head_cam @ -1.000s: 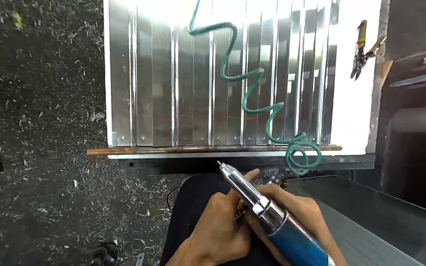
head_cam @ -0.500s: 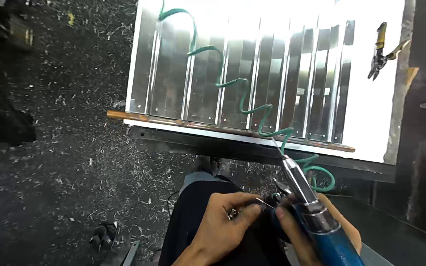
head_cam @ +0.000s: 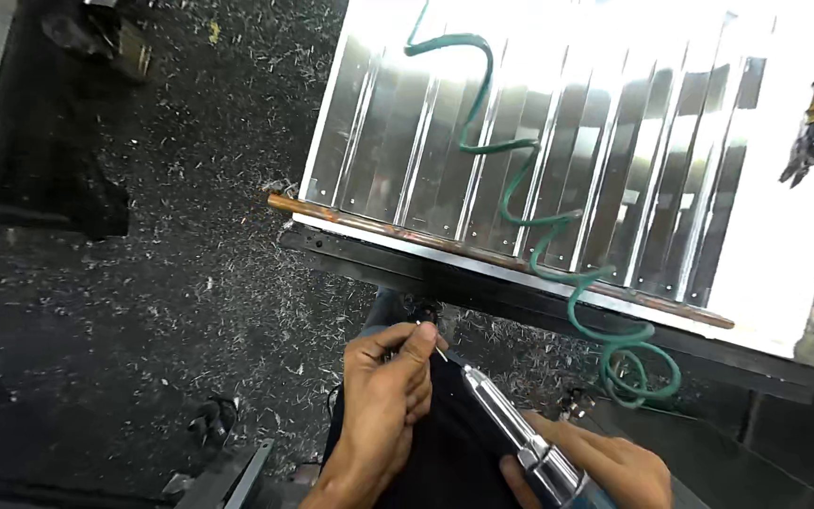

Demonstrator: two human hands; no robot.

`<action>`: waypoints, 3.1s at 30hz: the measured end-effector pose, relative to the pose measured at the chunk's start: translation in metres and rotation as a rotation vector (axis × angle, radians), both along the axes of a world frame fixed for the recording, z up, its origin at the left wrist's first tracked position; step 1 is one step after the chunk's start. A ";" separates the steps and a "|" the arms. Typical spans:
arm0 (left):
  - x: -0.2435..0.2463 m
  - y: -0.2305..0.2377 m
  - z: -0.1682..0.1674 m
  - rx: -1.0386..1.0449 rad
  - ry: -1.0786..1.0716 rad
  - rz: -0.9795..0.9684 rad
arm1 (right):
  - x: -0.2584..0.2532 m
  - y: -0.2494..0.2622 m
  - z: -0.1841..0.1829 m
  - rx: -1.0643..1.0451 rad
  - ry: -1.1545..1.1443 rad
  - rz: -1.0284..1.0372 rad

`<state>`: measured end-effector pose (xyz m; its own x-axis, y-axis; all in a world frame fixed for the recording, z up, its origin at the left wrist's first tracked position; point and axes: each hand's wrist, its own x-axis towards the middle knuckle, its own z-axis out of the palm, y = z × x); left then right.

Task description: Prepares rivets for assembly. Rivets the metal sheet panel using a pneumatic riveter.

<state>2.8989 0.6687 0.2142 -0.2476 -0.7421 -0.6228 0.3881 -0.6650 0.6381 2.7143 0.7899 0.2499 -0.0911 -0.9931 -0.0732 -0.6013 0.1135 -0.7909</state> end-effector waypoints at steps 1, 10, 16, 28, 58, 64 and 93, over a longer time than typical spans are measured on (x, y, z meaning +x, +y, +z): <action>0.000 -0.005 0.000 0.007 0.005 -0.004 | 0.002 -0.005 0.004 0.003 0.023 0.021; 0.002 -0.072 -0.001 0.140 0.039 -0.045 | 0.017 -0.074 -0.006 0.000 0.113 0.029; 0.016 -0.125 -0.045 0.291 -0.001 -0.290 | 0.026 -0.134 -0.044 0.127 0.175 -0.015; 0.059 -0.220 -0.124 0.322 -0.308 -0.491 | 0.044 -0.241 -0.115 0.519 0.355 -0.005; 0.051 -0.173 -0.056 -0.531 -0.237 -0.622 | 0.038 -0.212 -0.009 0.160 -0.154 -0.171; 0.030 -0.105 -0.032 -0.791 -0.143 -0.770 | 0.054 -0.158 0.005 0.106 -0.074 -0.050; 0.055 -0.062 -0.009 0.095 0.034 0.045 | 0.047 -0.074 -0.003 0.022 0.060 0.095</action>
<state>2.9542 0.6071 0.2051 -0.2379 -0.6907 -0.6829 0.4390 -0.7036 0.5587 2.7616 0.7161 0.2471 -0.0015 -0.9957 -0.0926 -0.6563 0.0708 -0.7512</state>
